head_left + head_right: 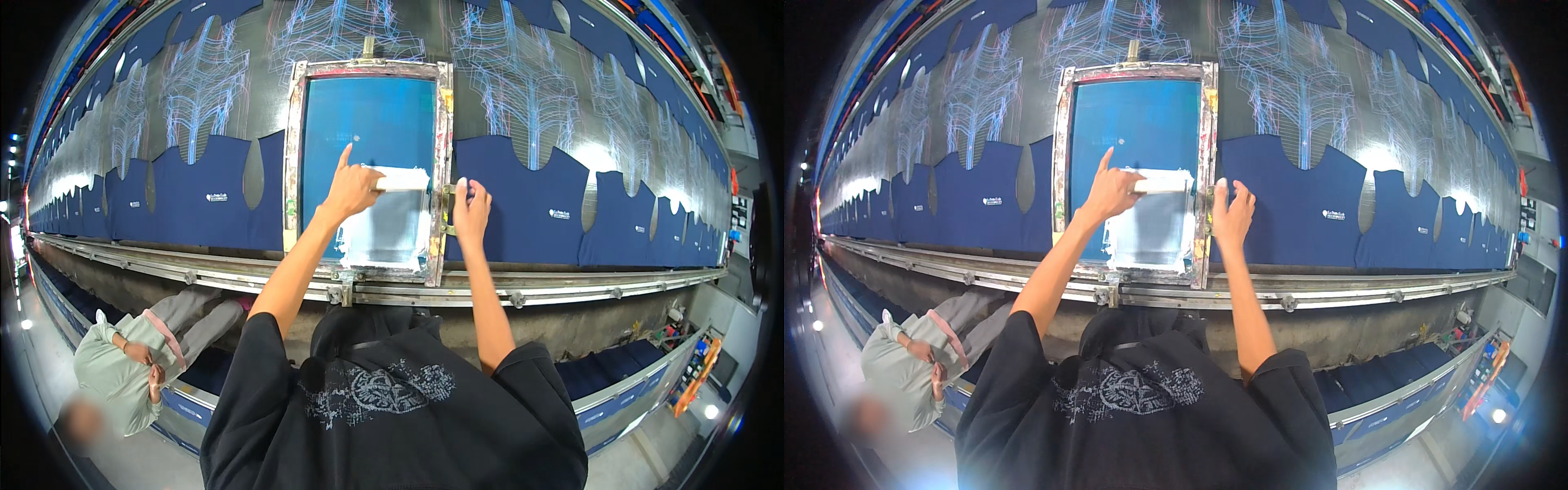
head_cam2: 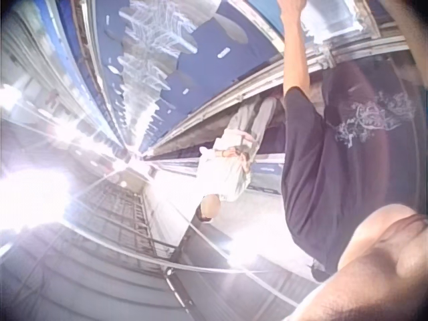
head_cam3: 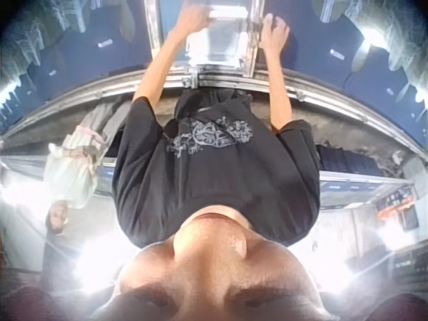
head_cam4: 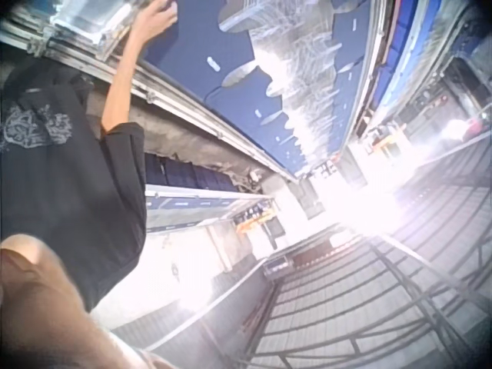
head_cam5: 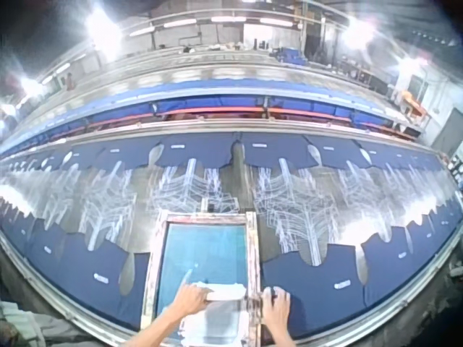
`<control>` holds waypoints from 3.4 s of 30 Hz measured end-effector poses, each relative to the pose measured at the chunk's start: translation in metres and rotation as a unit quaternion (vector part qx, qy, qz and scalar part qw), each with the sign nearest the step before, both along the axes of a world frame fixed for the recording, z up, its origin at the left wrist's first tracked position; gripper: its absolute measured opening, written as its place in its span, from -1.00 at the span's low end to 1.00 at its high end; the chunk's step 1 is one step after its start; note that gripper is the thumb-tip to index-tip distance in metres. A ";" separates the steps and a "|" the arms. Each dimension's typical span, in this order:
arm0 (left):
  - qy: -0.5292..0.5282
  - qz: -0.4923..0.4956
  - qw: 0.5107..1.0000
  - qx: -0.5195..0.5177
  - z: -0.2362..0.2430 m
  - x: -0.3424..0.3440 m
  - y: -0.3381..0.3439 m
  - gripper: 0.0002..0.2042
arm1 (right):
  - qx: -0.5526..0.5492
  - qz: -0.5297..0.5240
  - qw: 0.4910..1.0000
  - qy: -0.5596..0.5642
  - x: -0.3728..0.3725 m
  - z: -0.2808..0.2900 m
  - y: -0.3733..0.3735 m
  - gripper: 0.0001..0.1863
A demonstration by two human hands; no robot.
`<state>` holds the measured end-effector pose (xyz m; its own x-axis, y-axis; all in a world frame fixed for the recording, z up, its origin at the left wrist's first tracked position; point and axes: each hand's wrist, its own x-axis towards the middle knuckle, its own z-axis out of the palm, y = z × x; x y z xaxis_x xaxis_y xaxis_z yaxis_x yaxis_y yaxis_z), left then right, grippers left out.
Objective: The person performs screen printing on a series of navy blue t-shirts moving along a conveyor belt. They use a squeegee to pull white ink across a screen frame, then lift the screen to reveal the printed logo. The process is repeated for multiple shirts in a continuous workflow.
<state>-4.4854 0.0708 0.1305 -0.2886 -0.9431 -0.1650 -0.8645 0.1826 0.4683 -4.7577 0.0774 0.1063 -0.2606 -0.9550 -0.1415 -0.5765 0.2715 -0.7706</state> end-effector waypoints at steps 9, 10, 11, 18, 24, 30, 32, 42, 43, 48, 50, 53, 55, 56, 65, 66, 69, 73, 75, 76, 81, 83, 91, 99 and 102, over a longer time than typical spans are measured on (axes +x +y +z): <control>0.059 0.072 0.987 -0.128 0.006 -0.001 0.181 -0.47 | -0.057 -0.067 0.984 -0.156 0.055 0.017 0.001 -0.66; 0.050 0.084 0.987 -0.125 0.007 0.011 0.188 -0.45 | -0.047 -0.065 0.981 -0.177 0.075 0.021 0.006 -0.70; 0.047 0.090 0.987 -0.122 0.003 0.027 0.193 -0.44 | -0.069 -0.060 0.980 -0.175 0.095 0.008 0.012 -0.71; 0.010 0.081 0.994 -0.072 -0.008 0.268 0.222 -0.50 | -0.076 -0.022 0.976 -0.204 0.331 -0.040 0.061 -0.72; 0.021 0.070 0.994 -0.083 -0.009 0.412 0.243 -0.55 | -0.145 -0.017 0.982 -0.118 0.471 -0.065 0.083 -0.70; 0.058 0.029 0.997 -0.051 -0.026 0.440 0.229 -0.62 | -0.013 0.033 0.999 0.021 0.488 -0.058 0.078 -0.71; 0.042 -0.023 0.998 0.039 -0.031 0.453 0.211 -0.65 | 0.131 0.109 0.979 0.115 0.484 -0.039 0.069 -0.68; -0.006 -0.053 0.998 0.037 -0.027 0.492 0.061 -0.71 | 0.031 0.498 0.845 0.195 0.575 0.017 0.028 -0.82; 0.004 -0.055 0.998 0.022 -0.028 0.490 0.082 -0.71 | 0.040 0.491 0.848 0.196 0.573 0.011 0.049 -0.86; 0.047 -0.036 0.997 0.049 -0.040 0.473 0.188 -0.53 | -0.004 0.484 0.853 0.193 0.554 0.007 0.149 -0.83; 0.032 -0.037 0.999 0.021 -0.042 0.475 0.162 -0.57 | 0.008 0.484 0.846 0.224 0.558 0.015 0.122 -0.83; 0.018 -0.043 0.998 -0.043 -0.030 0.494 0.063 -0.83 | -0.105 0.458 0.855 0.217 0.576 0.008 0.037 -0.87; -0.004 -0.055 0.998 0.017 -0.021 0.492 0.055 -0.71 | -0.094 0.460 0.859 0.203 0.576 0.006 0.025 -0.89; -0.016 -0.057 0.997 0.049 -0.021 0.493 0.058 -0.65 | -0.095 0.460 0.862 0.193 0.574 0.005 0.038 -0.89; 0.037 -0.023 0.999 0.019 -0.028 0.478 0.170 -0.59 | -0.044 0.330 0.939 0.083 0.530 0.044 0.146 -0.44; 0.034 -0.018 0.998 -0.048 -0.034 0.486 0.151 -0.61 | -0.067 0.243 0.965 0.073 0.527 0.057 0.125 -0.31; -0.030 -0.020 0.998 0.051 -0.001 0.482 0.076 -0.61 | 0.060 0.019 0.994 0.094 0.478 -0.018 0.089 -0.36; 0.005 0.007 1.000 -0.009 -0.008 0.488 0.106 -0.52 | 0.185 -0.047 0.938 -0.288 0.483 -0.017 0.066 -0.50; 0.066 0.037 0.992 -0.097 -0.010 0.488 0.175 -0.47 | 0.098 -0.089 0.959 -0.249 0.507 0.006 0.070 -0.57; 0.079 0.048 0.989 -0.113 -0.007 0.485 0.208 -0.44 | 0.006 -0.069 0.980 -0.186 0.511 0.003 0.075 -0.60; 0.065 0.062 0.990 -0.110 -0.009 0.544 0.272 -0.42 | -0.048 -0.067 0.976 -0.199 0.596 -0.008 0.104 -0.72; 0.041 0.066 0.993 -0.094 -0.015 0.620 0.278 -0.46 | -0.067 -0.035 0.982 -0.176 0.669 -0.032 0.119 -0.73; 0.031 0.076 0.993 -0.086 -0.021 0.888 0.321 -0.50 | -0.112 -0.030 0.977 -0.177 0.941 -0.067 0.163 -0.67; 0.049 0.026 0.998 0.008 -0.029 0.944 0.300 -0.56 | -0.014 0.010 1.000 0.015 0.981 -0.060 0.164 -0.70; 0.039 -0.026 0.996 0.074 -0.034 0.958 0.270 -0.64 | -0.129 0.093 0.966 0.206 0.979 -0.050 0.158 -0.69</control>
